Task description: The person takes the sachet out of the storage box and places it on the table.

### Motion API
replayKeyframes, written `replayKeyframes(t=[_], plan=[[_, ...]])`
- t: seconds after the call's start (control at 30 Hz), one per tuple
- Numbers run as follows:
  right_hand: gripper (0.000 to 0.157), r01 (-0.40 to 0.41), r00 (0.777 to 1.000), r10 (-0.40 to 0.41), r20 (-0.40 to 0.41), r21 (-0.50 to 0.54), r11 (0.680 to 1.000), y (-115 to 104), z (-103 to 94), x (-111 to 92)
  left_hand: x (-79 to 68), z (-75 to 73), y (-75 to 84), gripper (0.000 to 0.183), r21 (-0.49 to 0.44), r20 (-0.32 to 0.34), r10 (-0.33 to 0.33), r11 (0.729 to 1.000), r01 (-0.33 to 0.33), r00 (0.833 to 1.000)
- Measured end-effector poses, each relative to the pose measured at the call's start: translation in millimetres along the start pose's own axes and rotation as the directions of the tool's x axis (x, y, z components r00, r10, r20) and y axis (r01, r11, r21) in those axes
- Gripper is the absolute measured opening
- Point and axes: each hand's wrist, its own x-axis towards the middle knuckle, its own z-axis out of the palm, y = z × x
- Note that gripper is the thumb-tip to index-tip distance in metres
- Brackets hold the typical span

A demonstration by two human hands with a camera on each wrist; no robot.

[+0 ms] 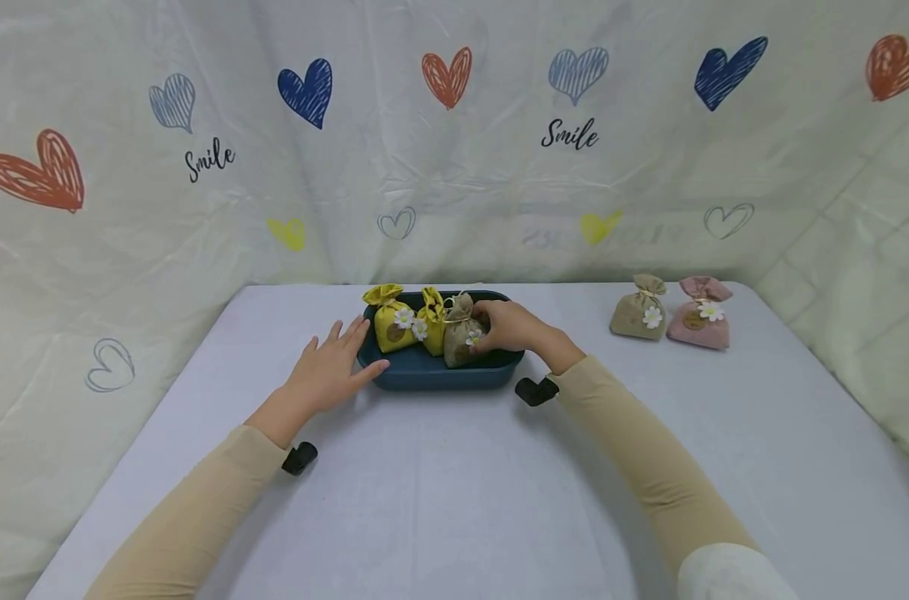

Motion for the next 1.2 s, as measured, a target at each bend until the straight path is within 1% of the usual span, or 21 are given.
replayKeyframes(t=[0.27, 0.5, 0.67, 0.87, 1.2], plan=[[0.058, 0.018, 0.999, -0.016, -0.044, 0.041, 0.999, 0.9, 0.8, -1.5, 0.5, -0.6, -0.4, 0.09, -0.002, 0.007, 0.003, 1.0, -0.003, 1.0], [0.055, 0.056, 0.995, -0.051, -0.089, 0.054, 0.997, -0.9, -1.1, -7.3, 0.1, -1.0, -0.4, 0.089, -0.008, 0.009, 0.003, 1.0, -0.003, 1.0], [0.053, 0.081, 0.989, -0.068, -0.134, 0.097, 0.992, -0.7, -4.8, -11.9, 0.6, -0.3, -0.8, 0.09, -0.007, 0.005, 0.004, 1.0, -0.004, 1.0], [0.052, 0.094, 0.982, -0.067, -0.175, 0.149, 0.984, 0.1, -8.1, -16.5, 1.3, 0.7, -1.7, 0.09, -0.001, 0.001, 0.004, 1.0, -0.004, 1.0], [0.05, 0.097, 0.977, -0.052, -0.207, 0.213, 0.972, 2.5, -7.9, -23.8, -0.1, -1.4, -0.6, 0.089, 0.001, -0.004, 0.003, 1.0, -0.003, 1.0]])
